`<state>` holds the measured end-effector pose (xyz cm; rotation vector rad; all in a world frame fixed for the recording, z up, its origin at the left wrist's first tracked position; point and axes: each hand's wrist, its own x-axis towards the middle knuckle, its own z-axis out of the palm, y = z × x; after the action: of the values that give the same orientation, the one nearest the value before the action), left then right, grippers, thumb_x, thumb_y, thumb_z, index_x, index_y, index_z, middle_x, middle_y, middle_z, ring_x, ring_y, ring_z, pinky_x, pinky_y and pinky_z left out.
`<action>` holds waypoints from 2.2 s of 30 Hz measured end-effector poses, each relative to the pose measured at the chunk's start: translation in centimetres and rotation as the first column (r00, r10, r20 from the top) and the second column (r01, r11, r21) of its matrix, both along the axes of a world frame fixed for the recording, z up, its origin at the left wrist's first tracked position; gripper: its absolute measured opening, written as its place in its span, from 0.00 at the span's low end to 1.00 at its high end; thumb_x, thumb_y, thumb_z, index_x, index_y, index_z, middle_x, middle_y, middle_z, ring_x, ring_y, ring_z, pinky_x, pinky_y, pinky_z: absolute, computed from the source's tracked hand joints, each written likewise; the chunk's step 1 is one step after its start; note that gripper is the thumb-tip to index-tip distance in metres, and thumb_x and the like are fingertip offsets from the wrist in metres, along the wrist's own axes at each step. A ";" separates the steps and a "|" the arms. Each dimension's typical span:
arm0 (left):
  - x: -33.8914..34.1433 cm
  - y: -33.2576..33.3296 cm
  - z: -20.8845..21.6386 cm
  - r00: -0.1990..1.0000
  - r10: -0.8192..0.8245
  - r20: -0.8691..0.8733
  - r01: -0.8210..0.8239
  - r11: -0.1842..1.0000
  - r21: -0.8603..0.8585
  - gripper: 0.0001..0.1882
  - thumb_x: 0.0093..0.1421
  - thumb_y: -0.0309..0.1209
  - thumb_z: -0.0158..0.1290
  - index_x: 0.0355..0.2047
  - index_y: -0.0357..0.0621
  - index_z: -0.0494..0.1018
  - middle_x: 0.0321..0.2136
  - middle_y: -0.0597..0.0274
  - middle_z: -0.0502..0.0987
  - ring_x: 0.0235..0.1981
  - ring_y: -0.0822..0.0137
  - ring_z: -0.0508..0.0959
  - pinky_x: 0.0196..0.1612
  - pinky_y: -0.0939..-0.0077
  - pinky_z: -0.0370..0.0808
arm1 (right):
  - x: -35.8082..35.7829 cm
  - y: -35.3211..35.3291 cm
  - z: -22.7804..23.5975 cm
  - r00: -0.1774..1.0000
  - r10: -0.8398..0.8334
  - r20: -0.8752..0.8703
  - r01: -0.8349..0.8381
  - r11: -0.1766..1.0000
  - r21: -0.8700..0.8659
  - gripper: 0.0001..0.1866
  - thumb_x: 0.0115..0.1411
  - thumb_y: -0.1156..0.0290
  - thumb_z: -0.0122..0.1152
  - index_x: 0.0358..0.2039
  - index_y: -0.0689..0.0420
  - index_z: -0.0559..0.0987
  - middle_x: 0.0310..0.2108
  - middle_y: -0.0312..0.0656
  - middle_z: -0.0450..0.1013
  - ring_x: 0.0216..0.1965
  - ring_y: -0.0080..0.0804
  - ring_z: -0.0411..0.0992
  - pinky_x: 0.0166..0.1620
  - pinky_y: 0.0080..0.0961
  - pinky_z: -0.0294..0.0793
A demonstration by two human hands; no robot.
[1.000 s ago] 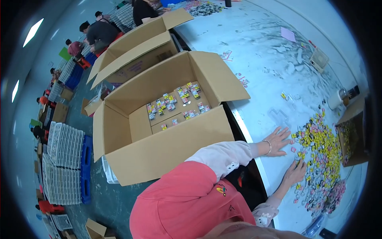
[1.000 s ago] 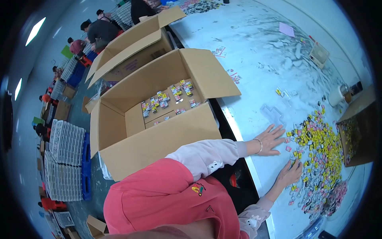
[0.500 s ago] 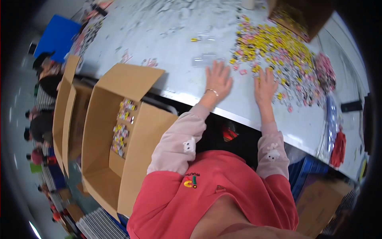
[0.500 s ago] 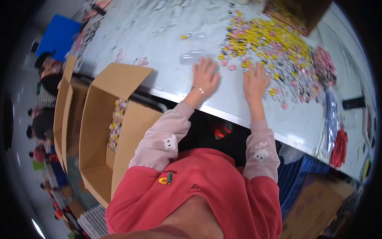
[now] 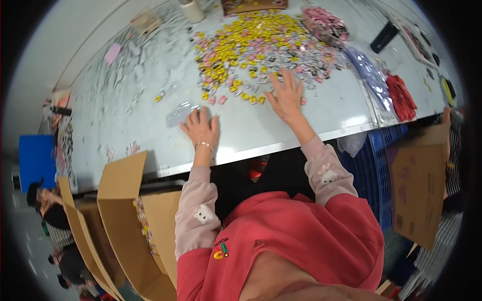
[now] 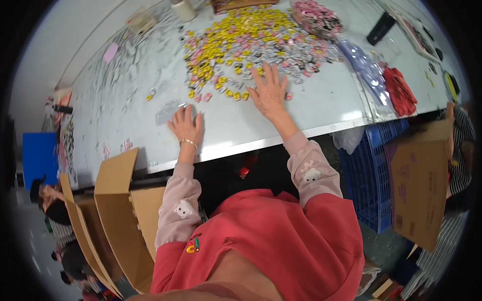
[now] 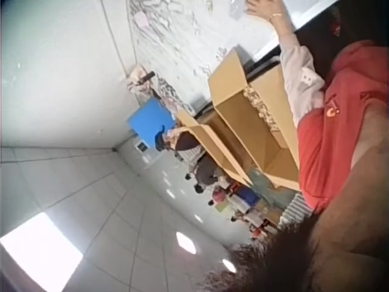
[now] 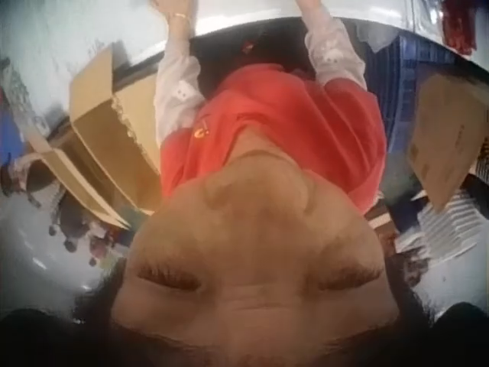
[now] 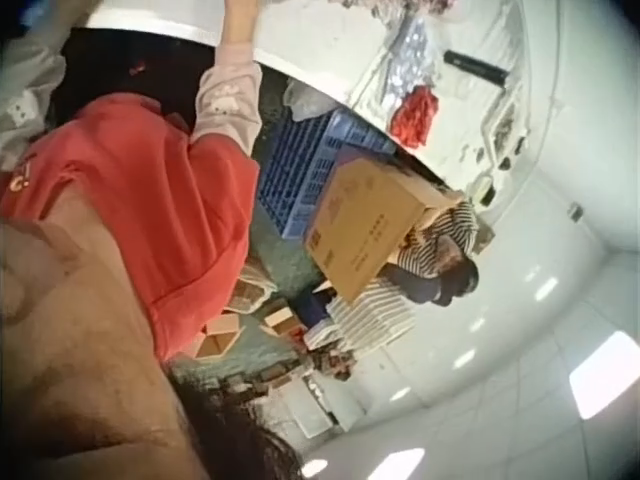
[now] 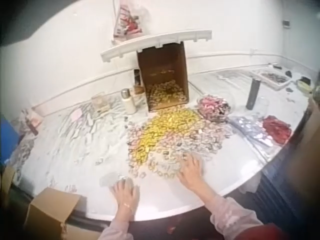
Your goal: Sorting small colorful plastic keycaps and organizing them into rows within a shipping box.
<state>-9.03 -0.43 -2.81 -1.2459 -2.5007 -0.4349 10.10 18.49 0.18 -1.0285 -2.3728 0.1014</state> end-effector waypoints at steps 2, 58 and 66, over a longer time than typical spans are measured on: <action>-0.1 0.1 -0.1 0.998 -0.064 -0.015 0.064 0.997 0.045 0.23 0.54 0.43 0.52 0.50 0.51 0.70 0.49 0.56 0.69 0.51 0.54 0.65 0.56 0.47 0.53 | 1.9 1.8 -1.4 0.997 -0.073 0.001 0.073 0.997 -0.037 0.27 0.57 0.58 0.56 0.56 0.49 0.67 0.61 0.49 0.54 0.63 0.47 0.50 0.59 0.57 0.47; 8.0 6.0 1.1 0.923 -0.284 0.259 0.308 0.949 -0.060 0.33 0.52 0.56 0.51 0.56 0.55 0.65 0.63 0.52 0.51 0.64 0.40 0.45 0.56 0.30 0.44 | -14.1 12.8 -0.4 0.977 0.080 0.197 -0.053 0.989 -0.139 0.46 0.39 0.43 0.67 0.57 0.49 0.64 0.58 0.47 0.56 0.58 0.51 0.55 0.55 0.52 0.56; 7.6 6.9 -0.2 0.877 -0.388 0.284 0.350 0.920 0.176 0.35 0.50 0.55 0.52 0.54 0.51 0.65 0.62 0.46 0.51 0.64 0.46 0.48 0.58 0.32 0.42 | -15.0 18.6 -5.0 0.895 0.443 0.054 -0.437 0.846 0.306 0.27 0.49 0.65 0.59 0.51 0.57 0.71 0.37 0.56 0.72 0.39 0.51 0.70 0.43 0.44 0.69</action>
<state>-1.45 6.45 -3.06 -1.7296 -2.4277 -0.9304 -4.93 37.11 -4.85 -0.3210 -2.4631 -0.0946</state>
